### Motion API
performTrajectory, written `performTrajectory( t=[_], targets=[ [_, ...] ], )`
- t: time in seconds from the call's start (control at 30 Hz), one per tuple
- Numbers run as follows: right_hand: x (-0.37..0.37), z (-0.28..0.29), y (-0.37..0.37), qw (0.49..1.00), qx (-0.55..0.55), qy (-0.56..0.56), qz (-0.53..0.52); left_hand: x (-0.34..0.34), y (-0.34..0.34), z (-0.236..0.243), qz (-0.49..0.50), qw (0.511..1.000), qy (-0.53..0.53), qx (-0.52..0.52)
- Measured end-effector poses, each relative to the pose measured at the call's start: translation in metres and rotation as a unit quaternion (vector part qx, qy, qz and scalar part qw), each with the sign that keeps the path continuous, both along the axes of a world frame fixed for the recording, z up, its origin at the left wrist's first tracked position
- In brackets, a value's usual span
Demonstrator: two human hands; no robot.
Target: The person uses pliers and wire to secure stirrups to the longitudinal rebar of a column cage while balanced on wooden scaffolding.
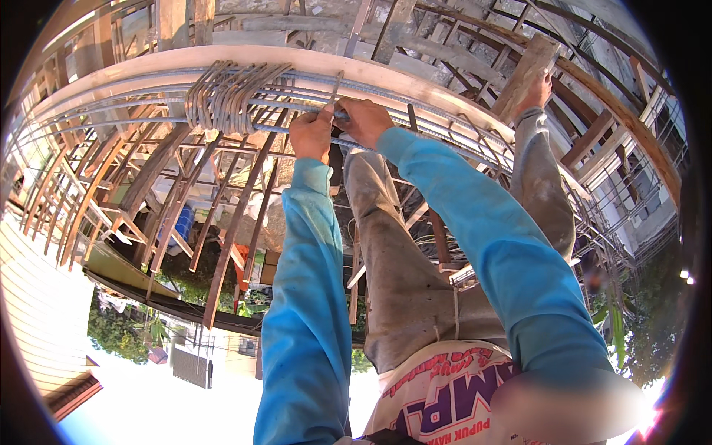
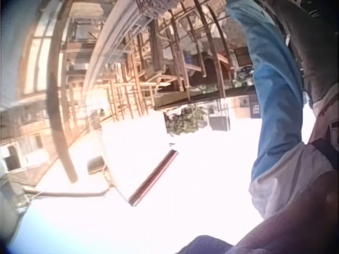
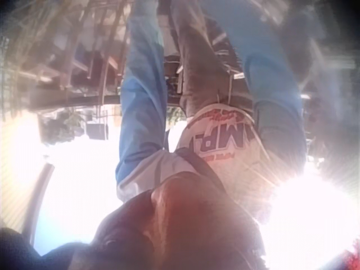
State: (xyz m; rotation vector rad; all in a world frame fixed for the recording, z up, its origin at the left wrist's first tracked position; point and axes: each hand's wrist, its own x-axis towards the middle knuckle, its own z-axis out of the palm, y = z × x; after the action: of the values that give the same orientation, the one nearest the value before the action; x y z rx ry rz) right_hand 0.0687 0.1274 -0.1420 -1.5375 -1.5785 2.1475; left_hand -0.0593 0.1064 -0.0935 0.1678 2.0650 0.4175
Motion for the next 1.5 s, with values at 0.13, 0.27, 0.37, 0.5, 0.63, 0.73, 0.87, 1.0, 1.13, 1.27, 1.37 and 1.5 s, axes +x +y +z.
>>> performTrajectory(
  t=[0.13,0.27,0.37,0.5,0.63,0.73,0.87,1.0,1.13,1.27,1.37,1.5],
  targets=[
    [0.007,0.007,0.011,0.961,0.172,-0.082,0.199,0.014,0.015,0.016,-0.018,1.000,0.023,-0.008],
    [0.009,0.008,0.048,0.962,-0.082,0.010,0.260,0.002,-0.001,0.009,0.038,0.999,0.020,0.022],
    [0.045,-0.020,0.063,0.892,-0.428,0.079,0.118,0.009,0.006,0.012,0.055,0.997,-0.022,0.052],
    [0.033,-0.042,0.039,0.947,-0.283,0.062,0.137,0.015,0.010,0.012,0.068,0.996,-0.029,0.042],
    [0.002,-0.035,0.033,0.988,-0.018,0.014,0.151,0.013,0.004,0.009,0.057,0.998,0.005,0.030],
    [0.001,-0.019,0.034,0.992,-0.003,-0.033,0.122,0.014,0.002,0.010,0.047,0.998,0.012,0.050],
    [0.000,0.027,0.035,0.988,0.089,-0.122,0.030,0.007,0.006,0.013,-0.070,0.994,0.089,-0.006],
    [-0.005,0.054,0.034,0.980,0.070,-0.183,-0.028,0.003,0.016,0.033,-0.246,0.968,0.042,-0.022],
    [-0.012,0.064,0.021,0.981,-0.012,-0.173,-0.084,-0.013,0.002,0.043,-0.287,0.957,0.018,-0.048],
    [-0.008,0.062,0.014,0.983,0.058,-0.152,-0.080,-0.018,-0.024,0.049,-0.110,0.991,-0.077,0.024],
    [-0.013,0.064,0.004,0.974,0.174,-0.119,-0.079,-0.001,-0.023,0.057,-0.004,0.992,-0.061,0.114],
    [0.006,0.057,0.004,0.956,0.284,-0.056,-0.052,0.022,0.015,0.073,0.124,0.983,-0.106,0.081]
  ],
)
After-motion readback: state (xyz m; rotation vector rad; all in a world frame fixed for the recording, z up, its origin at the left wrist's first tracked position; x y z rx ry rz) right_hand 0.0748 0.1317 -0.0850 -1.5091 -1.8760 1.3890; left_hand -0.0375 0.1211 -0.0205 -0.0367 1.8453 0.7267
